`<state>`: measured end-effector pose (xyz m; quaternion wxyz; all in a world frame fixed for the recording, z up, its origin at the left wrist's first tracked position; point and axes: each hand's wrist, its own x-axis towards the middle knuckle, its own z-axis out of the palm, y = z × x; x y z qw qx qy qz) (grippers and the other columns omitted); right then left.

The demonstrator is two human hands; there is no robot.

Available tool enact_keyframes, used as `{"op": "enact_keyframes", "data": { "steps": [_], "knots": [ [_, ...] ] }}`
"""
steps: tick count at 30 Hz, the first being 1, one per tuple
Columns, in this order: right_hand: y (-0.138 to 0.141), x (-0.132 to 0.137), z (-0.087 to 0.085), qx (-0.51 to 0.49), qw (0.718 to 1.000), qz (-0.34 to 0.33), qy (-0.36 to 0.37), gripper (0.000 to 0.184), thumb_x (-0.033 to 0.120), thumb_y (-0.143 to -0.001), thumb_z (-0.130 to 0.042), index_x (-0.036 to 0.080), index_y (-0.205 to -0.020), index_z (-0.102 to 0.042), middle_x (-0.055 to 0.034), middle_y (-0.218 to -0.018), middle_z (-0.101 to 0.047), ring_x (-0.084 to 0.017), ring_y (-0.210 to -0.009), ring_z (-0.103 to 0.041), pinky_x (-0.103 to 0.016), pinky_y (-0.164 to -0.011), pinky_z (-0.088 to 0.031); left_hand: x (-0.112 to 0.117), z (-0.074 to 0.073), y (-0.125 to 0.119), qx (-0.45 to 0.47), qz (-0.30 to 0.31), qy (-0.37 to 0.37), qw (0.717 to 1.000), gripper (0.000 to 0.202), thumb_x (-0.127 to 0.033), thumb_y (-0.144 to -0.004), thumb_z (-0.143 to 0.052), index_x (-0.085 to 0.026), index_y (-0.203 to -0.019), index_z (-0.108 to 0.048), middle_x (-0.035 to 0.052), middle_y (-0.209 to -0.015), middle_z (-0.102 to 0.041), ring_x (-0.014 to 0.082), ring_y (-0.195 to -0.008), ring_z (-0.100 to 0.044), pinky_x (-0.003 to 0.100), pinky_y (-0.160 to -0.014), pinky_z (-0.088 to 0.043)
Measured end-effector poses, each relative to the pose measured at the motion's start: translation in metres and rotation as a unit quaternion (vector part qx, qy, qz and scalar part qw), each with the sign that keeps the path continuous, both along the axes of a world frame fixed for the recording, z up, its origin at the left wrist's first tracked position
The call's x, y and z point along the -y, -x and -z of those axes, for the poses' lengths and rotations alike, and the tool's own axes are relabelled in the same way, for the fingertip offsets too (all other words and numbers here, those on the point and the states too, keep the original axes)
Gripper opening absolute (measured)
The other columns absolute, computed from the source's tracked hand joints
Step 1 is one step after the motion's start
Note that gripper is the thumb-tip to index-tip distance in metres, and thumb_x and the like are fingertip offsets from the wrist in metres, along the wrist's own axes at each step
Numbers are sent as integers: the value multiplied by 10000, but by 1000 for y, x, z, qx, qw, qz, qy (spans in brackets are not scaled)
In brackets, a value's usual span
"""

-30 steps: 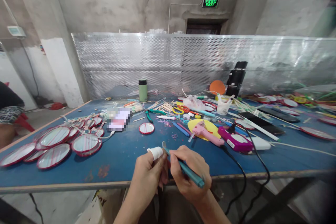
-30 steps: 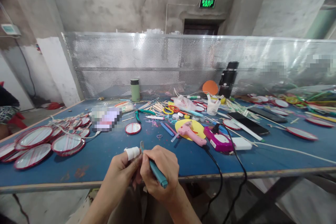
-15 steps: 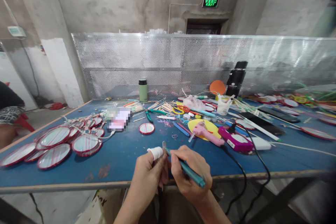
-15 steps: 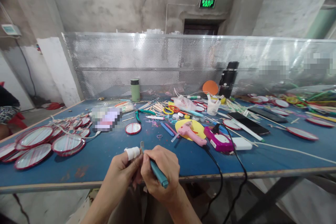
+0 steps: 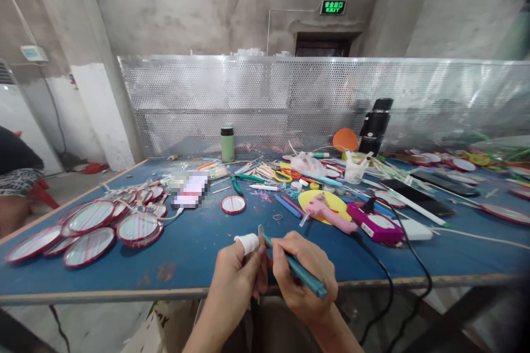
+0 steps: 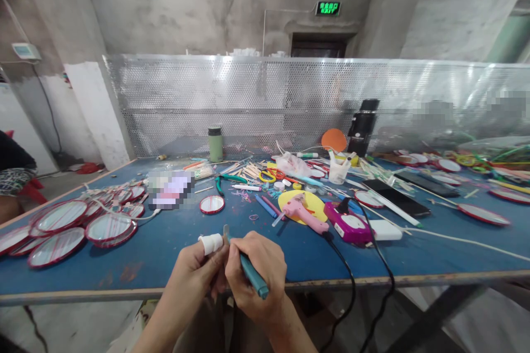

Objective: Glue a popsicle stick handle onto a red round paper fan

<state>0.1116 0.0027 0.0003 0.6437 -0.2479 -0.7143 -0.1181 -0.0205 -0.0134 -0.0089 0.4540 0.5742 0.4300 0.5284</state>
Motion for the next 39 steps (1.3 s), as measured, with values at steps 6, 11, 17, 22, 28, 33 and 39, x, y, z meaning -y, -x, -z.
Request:
{"op": "enact_keyframes", "data": {
  "steps": [6,11,17,22,28,33,39],
  "knots": [
    [-2,1,1,-4,1000,2,-2,128,86,-875,-576,193,-891,-645,-12,-681,-697,-155,-626,-690,-260,-625,-545,0,-2,-1,12,-4,3,1000,469,-574,-865,-588,-184,-611,-534,-23,-424,-529,100,-369,-444,200,-403,-324],
    [-2,0,3,-2,1000,12,-1,121,89,-876,-579,189,-894,-644,-14,-695,-697,-155,-646,-693,-258,-640,-544,-1,-2,-1,9,-7,0,1000,487,-587,-859,-586,-187,-590,-519,-21,-419,-528,99,-361,-447,198,-397,-327],
    [-1,1,1,-4,1000,-3,-7,134,62,-863,-574,175,-886,-642,-15,-675,-680,-145,-631,-669,-252,-638,-526,-1,-1,-1,1,-8,2,1000,464,-567,-873,-576,-183,-618,-527,-20,-431,-537,99,-370,-454,194,-400,-329],
    [-1,1,0,7,1000,-20,-2,135,55,-857,-576,165,-890,-646,-19,-682,-677,-137,-627,-648,-248,-638,-517,0,-2,-1,-10,-10,-1,1000,450,-556,-886,-563,-185,-634,-519,-26,-438,-527,97,-375,-449,194,-404,-330],
    [0,0,2,7,1000,-28,1,140,40,-851,-584,164,-879,-643,-11,-673,-665,-125,-612,-629,-237,-630,-510,0,-2,0,-13,-6,-1,1000,468,-582,-885,-557,-181,-644,-530,-26,-444,-529,99,-382,-458,192,-402,-332],
    [-1,0,4,3,1000,2,-3,115,62,-863,-590,163,-880,-642,-14,-681,-670,-130,-634,-648,-239,-651,-510,0,-2,-1,-2,-8,3,1000,477,-588,-867,-572,-183,-619,-524,-22,-433,-531,99,-372,-453,193,-399,-336],
    [-1,0,2,-1,1000,-12,-6,128,45,-857,-583,159,-873,-638,-15,-667,-660,-127,-611,-634,-240,-633,-504,0,-3,-1,0,-5,3,1000,461,-578,-861,-580,-184,-628,-529,-23,-427,-532,100,-364,-455,190,-392,-330]
  ]
}}
